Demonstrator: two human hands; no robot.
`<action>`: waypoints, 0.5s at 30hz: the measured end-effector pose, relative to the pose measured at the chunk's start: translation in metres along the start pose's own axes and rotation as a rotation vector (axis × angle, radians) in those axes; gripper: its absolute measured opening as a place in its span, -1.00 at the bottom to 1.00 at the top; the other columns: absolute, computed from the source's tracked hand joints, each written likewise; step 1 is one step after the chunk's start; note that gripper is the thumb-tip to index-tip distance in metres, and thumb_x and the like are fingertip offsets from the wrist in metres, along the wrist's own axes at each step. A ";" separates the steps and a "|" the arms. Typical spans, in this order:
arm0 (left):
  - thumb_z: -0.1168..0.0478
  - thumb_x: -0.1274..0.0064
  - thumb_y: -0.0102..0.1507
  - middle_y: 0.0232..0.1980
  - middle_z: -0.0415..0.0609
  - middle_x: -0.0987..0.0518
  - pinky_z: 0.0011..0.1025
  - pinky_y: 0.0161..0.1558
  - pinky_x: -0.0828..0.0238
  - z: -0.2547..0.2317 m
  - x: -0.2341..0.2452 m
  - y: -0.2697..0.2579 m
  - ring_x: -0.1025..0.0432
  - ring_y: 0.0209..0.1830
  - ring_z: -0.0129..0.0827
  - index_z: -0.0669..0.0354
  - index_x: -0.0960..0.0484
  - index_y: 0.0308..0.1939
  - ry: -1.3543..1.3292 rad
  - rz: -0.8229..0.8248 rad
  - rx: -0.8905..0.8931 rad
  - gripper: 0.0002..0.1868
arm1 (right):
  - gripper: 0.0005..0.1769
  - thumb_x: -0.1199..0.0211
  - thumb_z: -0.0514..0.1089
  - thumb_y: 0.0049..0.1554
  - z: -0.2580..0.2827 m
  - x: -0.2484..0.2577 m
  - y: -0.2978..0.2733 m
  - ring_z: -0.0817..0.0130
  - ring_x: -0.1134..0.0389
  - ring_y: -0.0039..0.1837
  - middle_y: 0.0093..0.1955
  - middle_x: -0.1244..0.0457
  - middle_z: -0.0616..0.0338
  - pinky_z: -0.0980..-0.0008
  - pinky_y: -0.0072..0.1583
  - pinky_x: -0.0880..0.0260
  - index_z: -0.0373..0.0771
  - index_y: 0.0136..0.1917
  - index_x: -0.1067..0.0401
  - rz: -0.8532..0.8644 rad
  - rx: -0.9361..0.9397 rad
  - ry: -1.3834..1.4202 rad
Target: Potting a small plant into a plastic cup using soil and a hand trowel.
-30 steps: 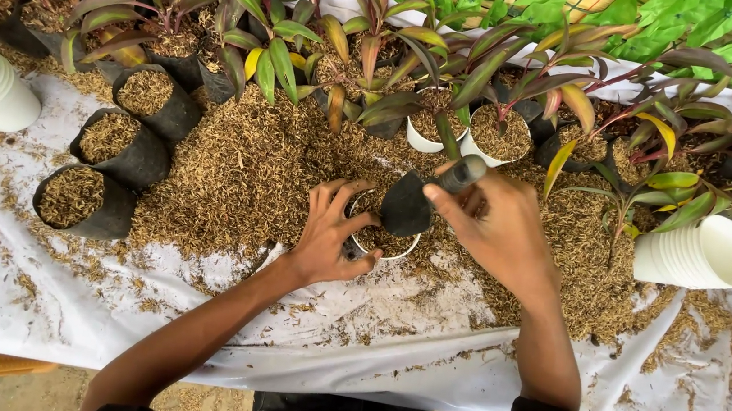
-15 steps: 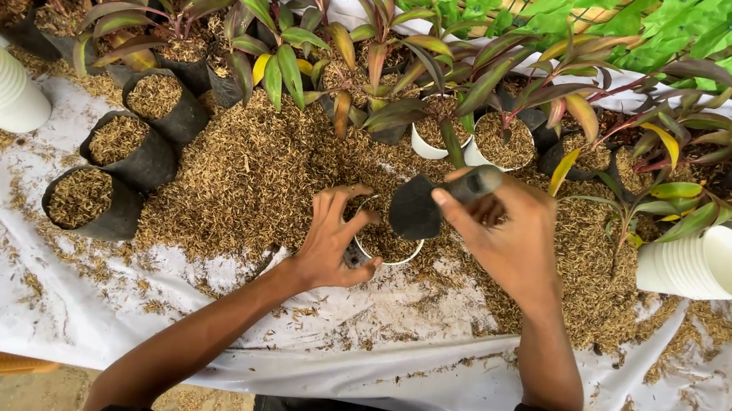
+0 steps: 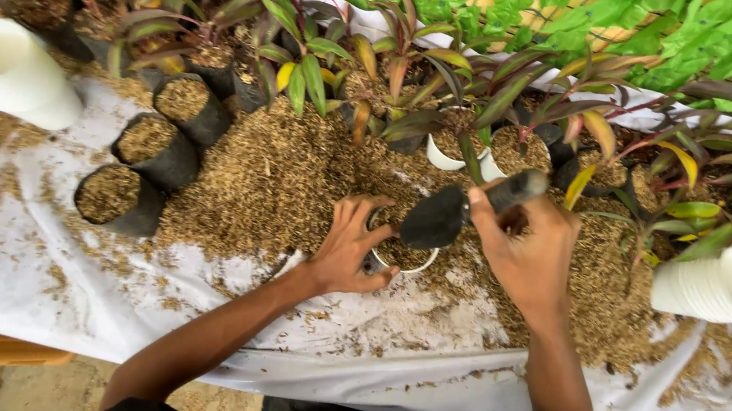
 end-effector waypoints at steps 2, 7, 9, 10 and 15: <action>-0.35 0.19 0.12 0.26 0.13 -0.29 0.00 0.20 0.00 0.007 0.001 0.000 -0.09 0.22 0.01 -0.05 -0.53 -0.19 0.011 -0.005 -0.003 -0.47 | -0.89 -0.34 -0.26 0.16 -0.004 -0.011 -0.007 0.34 -0.20 -0.56 -0.53 -0.24 0.09 0.45 -0.42 -0.27 -0.36 -0.12 -0.49 0.017 -0.027 0.005; -0.34 0.18 0.12 0.27 0.09 -0.28 0.01 0.23 0.02 0.003 0.001 0.001 -0.07 0.25 -0.02 -0.06 -0.57 -0.16 -0.016 -0.001 0.011 -0.46 | -0.87 -0.33 -0.25 0.14 0.017 0.006 0.000 0.32 -0.19 -0.59 -0.55 -0.25 0.03 0.39 -0.44 -0.29 -0.40 -0.15 -0.51 0.167 -0.109 -0.018; -0.33 0.18 0.14 0.27 0.10 -0.27 0.02 0.23 0.02 0.000 0.004 0.004 -0.08 0.26 -0.02 -0.05 -0.56 -0.15 -0.013 0.008 0.006 -0.47 | -0.89 -0.35 -0.25 0.12 0.012 0.007 -0.001 0.37 -0.18 -0.61 -0.54 -0.26 0.06 0.45 -0.46 -0.25 -0.37 -0.14 -0.53 0.159 -0.096 -0.070; -0.33 0.18 0.14 0.27 0.10 -0.27 0.02 0.23 0.02 0.000 0.004 0.004 -0.08 0.26 -0.02 -0.05 -0.56 -0.15 -0.016 0.005 0.003 -0.47 | -0.89 -0.35 -0.25 0.12 0.014 0.006 0.001 0.37 -0.18 -0.61 -0.54 -0.26 0.06 0.45 -0.46 -0.25 -0.37 -0.14 -0.53 0.158 -0.095 -0.075; -0.32 0.19 0.15 0.26 0.11 -0.28 0.04 0.24 0.00 0.000 0.003 0.002 -0.08 0.26 0.01 -0.05 -0.56 -0.15 -0.016 0.008 0.006 -0.47 | -0.85 -0.33 -0.22 0.16 0.009 0.003 0.004 0.30 -0.23 -0.55 -0.52 -0.27 0.00 0.40 -0.40 -0.30 -0.39 -0.14 -0.53 0.132 -0.106 -0.052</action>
Point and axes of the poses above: each hand's wrist, its own y-axis towards the middle knuckle, its own x-axis out of the back of the hand, z = x × y, the point moved 5 cm from there along y, towards the middle knuckle
